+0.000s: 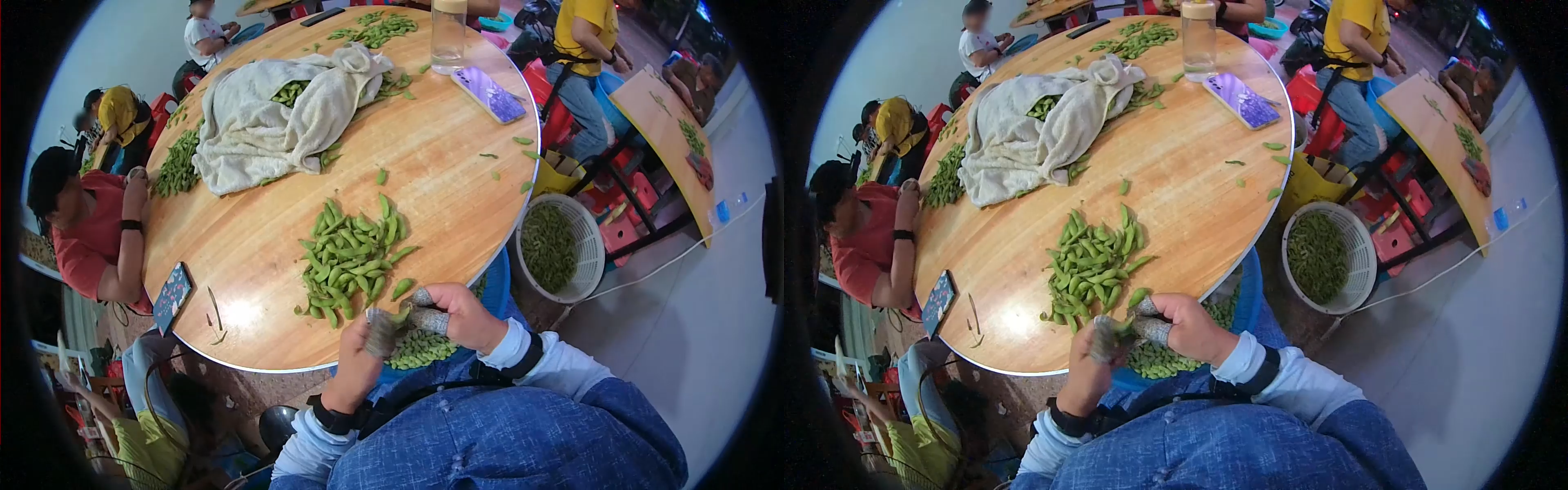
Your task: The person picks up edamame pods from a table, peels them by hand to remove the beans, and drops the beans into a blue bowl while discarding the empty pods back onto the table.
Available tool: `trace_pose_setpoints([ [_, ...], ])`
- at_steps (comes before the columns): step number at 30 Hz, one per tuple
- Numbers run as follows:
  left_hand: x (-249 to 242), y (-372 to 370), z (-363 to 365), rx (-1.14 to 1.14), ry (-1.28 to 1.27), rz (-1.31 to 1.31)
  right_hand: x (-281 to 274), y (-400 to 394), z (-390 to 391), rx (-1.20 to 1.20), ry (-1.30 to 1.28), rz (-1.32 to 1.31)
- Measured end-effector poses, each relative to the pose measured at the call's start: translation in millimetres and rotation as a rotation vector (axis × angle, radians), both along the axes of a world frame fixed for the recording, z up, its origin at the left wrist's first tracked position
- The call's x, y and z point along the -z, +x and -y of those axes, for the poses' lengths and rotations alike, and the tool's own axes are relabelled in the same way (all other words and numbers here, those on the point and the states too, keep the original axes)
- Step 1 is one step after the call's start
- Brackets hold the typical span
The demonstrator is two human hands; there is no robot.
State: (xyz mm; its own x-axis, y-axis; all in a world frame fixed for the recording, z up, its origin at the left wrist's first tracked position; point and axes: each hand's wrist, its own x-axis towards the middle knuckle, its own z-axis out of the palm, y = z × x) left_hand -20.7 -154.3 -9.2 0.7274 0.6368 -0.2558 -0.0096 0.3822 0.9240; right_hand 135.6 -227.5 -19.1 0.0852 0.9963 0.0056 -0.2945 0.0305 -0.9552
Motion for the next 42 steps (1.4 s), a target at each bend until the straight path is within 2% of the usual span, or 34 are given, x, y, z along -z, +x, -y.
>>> trace_pose_setpoints([
  [2,-7,5,6,0.015,0.289,-0.029,-12,2,4,-0.015,-0.073,0.051],
  [3,-7,0,3,0.069,0.343,-0.082,-19,3,5,-0.022,-0.109,0.078],
  [9,-4,-7,-3,0.207,0.248,-0.062,-21,7,10,-0.137,-0.102,0.063],
  [12,-7,-7,1,0.221,0.312,-0.154,-19,3,10,-0.109,-0.011,0.223],
  [18,-11,-1,9,0.201,0.335,-0.175,-16,1,16,-0.04,0.005,0.422],
  [21,-1,-2,8,0.25,0.386,-0.192,-16,3,21,0.013,0.1,0.665],
  [24,-8,5,9,0.272,0.501,-0.221,-23,10,30,0.048,0.022,0.651],
  [27,-21,14,0,0.228,0.681,-0.374,-37,42,44,0.24,0.026,0.804],
  [28,-28,21,-2,0.223,0.798,-0.474,-36,60,53,0.282,-0.065,0.965],
  [29,-35,28,-3,0.214,0.915,-0.575,-34,73,59,0.38,-0.071,0.977],
  [30,-40,35,-5,0.203,1.032,-0.676,-36,83,67,0.456,-0.257,1.081],
  [31,-31,42,-10,0.186,1.211,-0.67,-36,91,74,0.48,-0.284,1.112],
  [32,-26,48,-15,0.246,1.271,-0.709,-36,96,77,0.503,-0.31,1.143],
  [34,-17,56,-21,0.375,1.379,-0.789,-30,90,77,0.528,-0.218,0.98],
  [35,-15,58,-22,0.35,1.388,-0.761,-28,85,76,0.54,-0.171,0.898],
  [38,-11,57,-24,0.378,1.489,-0.721,-39,63,61,0.379,-0.14,0.813],
  [41,-15,48,-26,0.365,1.452,-0.663,-24,45,45,0.261,-0.072,0.73],
  [42,-13,44,-25,0.268,1.26,-0.512,-24,39,38,0.239,-0.058,0.686],
])
